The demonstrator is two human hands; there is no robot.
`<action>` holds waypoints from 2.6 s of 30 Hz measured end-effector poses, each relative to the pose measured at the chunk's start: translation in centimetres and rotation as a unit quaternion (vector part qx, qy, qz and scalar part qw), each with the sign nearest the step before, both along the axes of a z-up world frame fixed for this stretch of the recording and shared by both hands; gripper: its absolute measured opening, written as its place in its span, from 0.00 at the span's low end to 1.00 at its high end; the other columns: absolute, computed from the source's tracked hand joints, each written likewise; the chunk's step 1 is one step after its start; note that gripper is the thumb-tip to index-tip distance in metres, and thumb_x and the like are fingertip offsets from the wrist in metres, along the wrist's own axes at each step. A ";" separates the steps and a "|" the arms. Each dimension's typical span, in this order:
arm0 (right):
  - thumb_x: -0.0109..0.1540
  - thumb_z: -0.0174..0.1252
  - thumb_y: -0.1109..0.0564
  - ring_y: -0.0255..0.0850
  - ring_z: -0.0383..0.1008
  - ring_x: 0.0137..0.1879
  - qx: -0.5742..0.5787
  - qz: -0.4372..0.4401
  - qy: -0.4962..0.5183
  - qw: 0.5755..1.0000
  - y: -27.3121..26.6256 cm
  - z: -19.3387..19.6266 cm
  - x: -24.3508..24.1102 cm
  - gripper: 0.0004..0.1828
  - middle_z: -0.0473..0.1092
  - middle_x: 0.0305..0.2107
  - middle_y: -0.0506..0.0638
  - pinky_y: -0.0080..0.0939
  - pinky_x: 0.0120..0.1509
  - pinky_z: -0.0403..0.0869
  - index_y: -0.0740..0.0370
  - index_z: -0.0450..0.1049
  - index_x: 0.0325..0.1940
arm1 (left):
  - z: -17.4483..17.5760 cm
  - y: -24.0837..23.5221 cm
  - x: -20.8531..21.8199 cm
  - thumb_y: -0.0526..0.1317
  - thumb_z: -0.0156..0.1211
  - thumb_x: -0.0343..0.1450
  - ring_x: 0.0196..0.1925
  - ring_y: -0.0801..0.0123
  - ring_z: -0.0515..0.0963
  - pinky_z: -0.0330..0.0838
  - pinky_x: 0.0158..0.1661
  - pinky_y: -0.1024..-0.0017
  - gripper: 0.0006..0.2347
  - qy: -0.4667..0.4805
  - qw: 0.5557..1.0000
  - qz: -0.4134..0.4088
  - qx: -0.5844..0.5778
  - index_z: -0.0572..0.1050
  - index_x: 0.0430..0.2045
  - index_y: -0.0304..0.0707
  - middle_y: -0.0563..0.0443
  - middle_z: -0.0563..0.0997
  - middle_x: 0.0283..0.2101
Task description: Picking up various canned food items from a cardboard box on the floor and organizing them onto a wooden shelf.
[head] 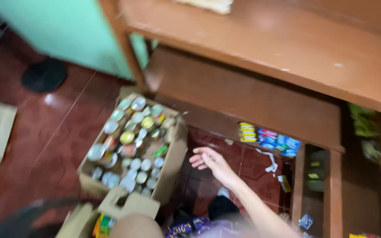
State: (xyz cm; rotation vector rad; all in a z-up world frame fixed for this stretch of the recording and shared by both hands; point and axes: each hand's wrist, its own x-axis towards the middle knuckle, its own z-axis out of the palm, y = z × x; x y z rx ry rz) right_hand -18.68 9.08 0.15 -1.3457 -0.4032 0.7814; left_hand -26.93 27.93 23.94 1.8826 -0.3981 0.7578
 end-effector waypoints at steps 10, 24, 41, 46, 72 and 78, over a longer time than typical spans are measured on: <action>0.71 0.45 0.47 0.41 0.79 0.50 -0.071 0.129 0.036 0.988 13.0 -6.0 2.2 0.23 0.77 0.47 0.55 0.41 0.54 0.76 0.64 0.68 0.63 | -5.2 11.6 -6.1 0.25 0.56 0.69 0.47 0.62 0.82 0.76 0.46 0.69 0.06 0.007 0.957 0.284 -0.064 0.73 0.35 0.34 0.47 0.82 0.42; 0.66 0.58 0.53 0.38 0.78 0.44 -0.284 0.246 -0.141 0.916 27.1 -33.5 12.2 0.17 0.79 0.40 0.53 0.37 0.47 0.75 0.64 0.74 0.56 | -43.3 18.0 -0.9 0.23 0.50 0.69 0.44 0.52 0.83 0.76 0.45 0.61 0.10 0.287 0.782 0.487 -0.264 0.74 0.40 0.30 0.40 0.82 0.40; 0.47 0.72 0.58 0.55 0.76 0.48 -0.281 0.489 -0.331 0.757 32.5 -37.9 8.7 0.34 0.73 0.45 0.62 0.51 0.54 0.76 0.65 0.71 0.56 | -63.5 16.5 2.0 0.19 0.56 0.56 0.62 0.41 0.70 0.62 0.62 0.55 0.29 0.372 0.694 0.579 -0.212 0.70 0.55 0.30 0.37 0.74 0.59; 0.45 0.73 0.61 0.65 0.70 0.55 -0.254 0.491 -0.387 0.738 31.7 -37.1 6.7 0.42 0.68 0.51 0.65 0.57 0.56 0.72 0.65 0.64 0.61 | -65.6 15.1 1.5 0.18 0.55 0.57 0.67 0.44 0.67 0.60 0.67 0.57 0.29 0.360 0.710 0.576 -0.186 0.71 0.56 0.32 0.40 0.71 0.68; 0.58 0.68 0.54 0.37 0.73 0.56 -0.120 0.292 0.033 0.948 23.0 -18.7 9.9 0.30 0.74 0.50 0.50 0.41 0.61 0.72 0.63 0.68 0.61 | -49.8 10.8 -2.4 0.37 0.74 0.63 0.52 0.70 0.79 0.75 0.55 0.68 0.36 0.294 0.798 0.161 -0.501 0.64 0.68 0.33 0.50 0.79 0.56; 0.65 0.59 0.53 0.37 0.73 0.53 -0.063 0.153 0.091 0.982 18.5 -12.8 9.8 0.24 0.74 0.48 0.50 0.40 0.56 0.72 0.63 0.69 0.63 | -42.1 10.0 0.1 0.36 0.74 0.64 0.49 0.72 0.80 0.76 0.51 0.71 0.34 0.282 0.823 0.141 -0.473 0.66 0.67 0.33 0.48 0.81 0.51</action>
